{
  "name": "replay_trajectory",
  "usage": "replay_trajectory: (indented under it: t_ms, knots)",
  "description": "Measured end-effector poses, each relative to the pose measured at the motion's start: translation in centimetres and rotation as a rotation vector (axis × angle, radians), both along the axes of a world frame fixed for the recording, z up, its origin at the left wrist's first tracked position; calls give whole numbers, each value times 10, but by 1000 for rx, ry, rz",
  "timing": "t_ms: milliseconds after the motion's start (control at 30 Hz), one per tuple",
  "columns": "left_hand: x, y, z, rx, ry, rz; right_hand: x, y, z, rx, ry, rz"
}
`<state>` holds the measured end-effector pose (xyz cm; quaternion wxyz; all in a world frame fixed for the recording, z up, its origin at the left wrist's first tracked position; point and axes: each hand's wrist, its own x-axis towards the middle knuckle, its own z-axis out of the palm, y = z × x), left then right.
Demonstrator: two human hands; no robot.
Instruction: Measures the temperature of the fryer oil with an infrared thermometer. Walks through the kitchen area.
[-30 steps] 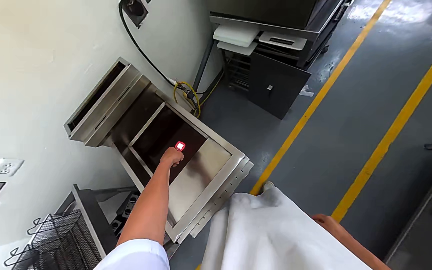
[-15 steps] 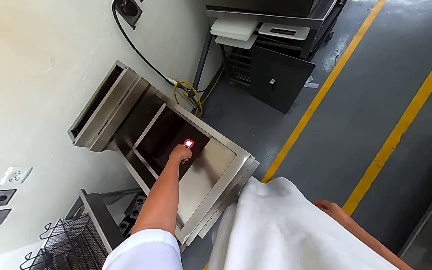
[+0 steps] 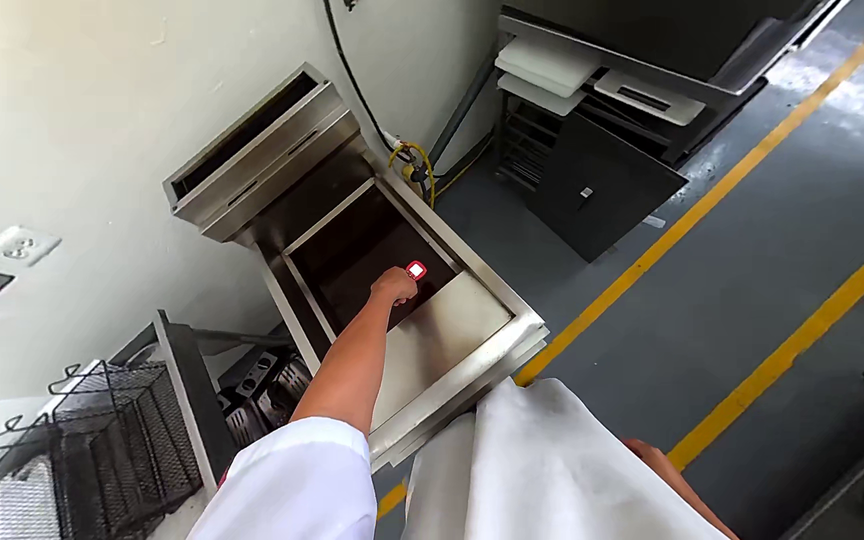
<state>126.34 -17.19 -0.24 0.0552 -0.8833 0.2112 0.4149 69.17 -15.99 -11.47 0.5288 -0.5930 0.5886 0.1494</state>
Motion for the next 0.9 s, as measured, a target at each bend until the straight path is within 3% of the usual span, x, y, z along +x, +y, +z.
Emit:
replay_trajectory:
  t_ms: [167, 733, 767, 833, 900]
  knots:
    - [1, 1, 0, -32, 27, -8, -17, -4, -31, -79, -2, 118]
    - [0, 4, -8, -73, 118, 82, -10, -10, -21, -149, -9, 214]
    - [0, 4, -8, -78, 121, 89, -6, -8, -10, -185, -6, 246]
    - [-1, 5, -6, -85, 129, 96, 35, -14, 65, 14, 142, 343]
    - [-1, 5, -5, -89, 137, 106, 65, -11, 114, 21, 123, 300]
